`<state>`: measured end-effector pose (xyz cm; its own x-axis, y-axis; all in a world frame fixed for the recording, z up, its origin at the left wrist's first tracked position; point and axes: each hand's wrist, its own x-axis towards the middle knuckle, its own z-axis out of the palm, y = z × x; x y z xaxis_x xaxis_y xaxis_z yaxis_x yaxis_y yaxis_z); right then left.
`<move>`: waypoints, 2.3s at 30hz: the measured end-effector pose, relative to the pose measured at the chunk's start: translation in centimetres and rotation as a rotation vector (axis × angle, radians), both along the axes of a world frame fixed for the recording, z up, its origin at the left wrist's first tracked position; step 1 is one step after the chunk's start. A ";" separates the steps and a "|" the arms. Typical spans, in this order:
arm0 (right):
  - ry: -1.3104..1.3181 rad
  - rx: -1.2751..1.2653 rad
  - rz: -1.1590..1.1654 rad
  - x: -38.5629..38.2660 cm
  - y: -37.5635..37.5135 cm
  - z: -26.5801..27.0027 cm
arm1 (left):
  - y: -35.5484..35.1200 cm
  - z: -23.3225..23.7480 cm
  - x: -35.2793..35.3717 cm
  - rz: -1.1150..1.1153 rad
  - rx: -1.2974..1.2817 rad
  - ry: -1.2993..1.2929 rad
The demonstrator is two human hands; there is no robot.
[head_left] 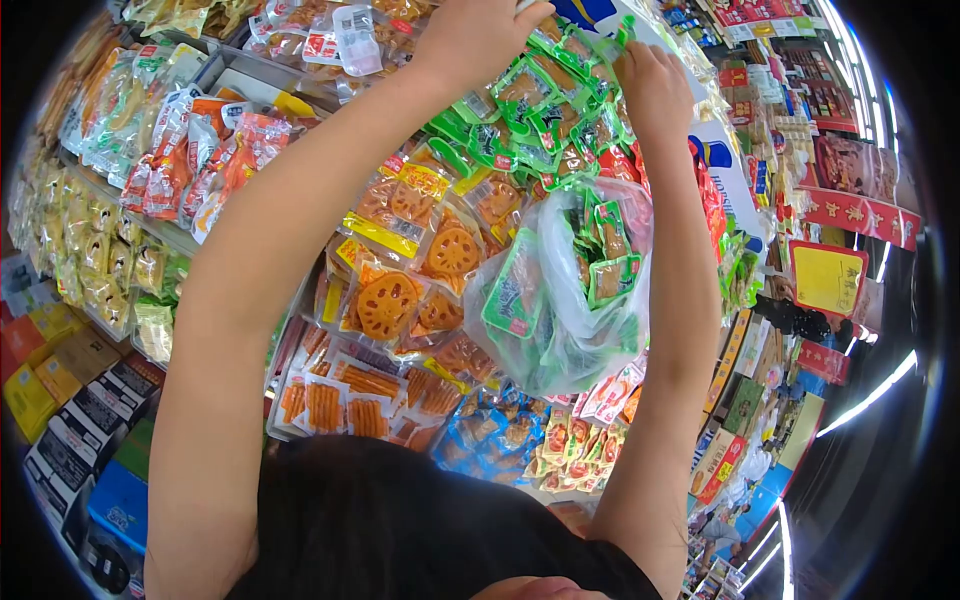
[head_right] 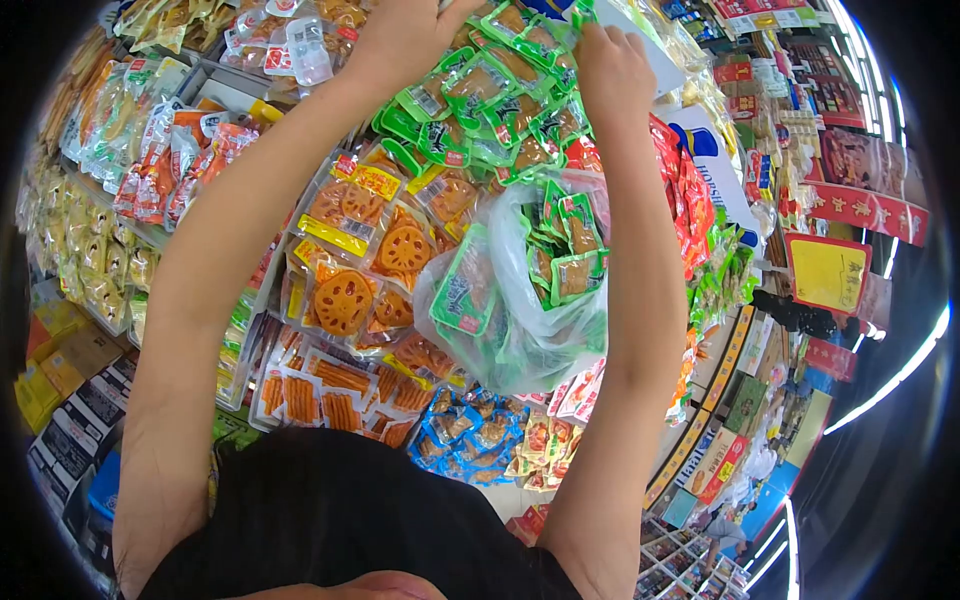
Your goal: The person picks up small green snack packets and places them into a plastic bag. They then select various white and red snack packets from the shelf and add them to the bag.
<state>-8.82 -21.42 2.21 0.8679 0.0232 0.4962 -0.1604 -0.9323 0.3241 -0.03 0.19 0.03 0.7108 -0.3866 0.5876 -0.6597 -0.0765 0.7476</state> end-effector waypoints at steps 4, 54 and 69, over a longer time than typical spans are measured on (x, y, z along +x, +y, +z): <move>0.064 -0.050 0.160 3.3 0.1 -1.9 | -0.3 -0.3 0.2 0.006 -0.040 -0.037; -0.402 0.507 0.241 4.0 0.1 -3.3 | -0.1 -0.3 0.2 0.007 -0.027 0.012; -0.041 0.401 0.187 3.2 -0.2 -5.2 | -0.1 -0.3 0.1 0.009 -0.001 0.052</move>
<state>-5.66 -21.62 -2.98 0.8463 -0.0239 0.5322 0.0173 -0.9972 -0.0722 0.11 0.08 -0.28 0.7439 -0.3798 0.5499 -0.6190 -0.0817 0.7811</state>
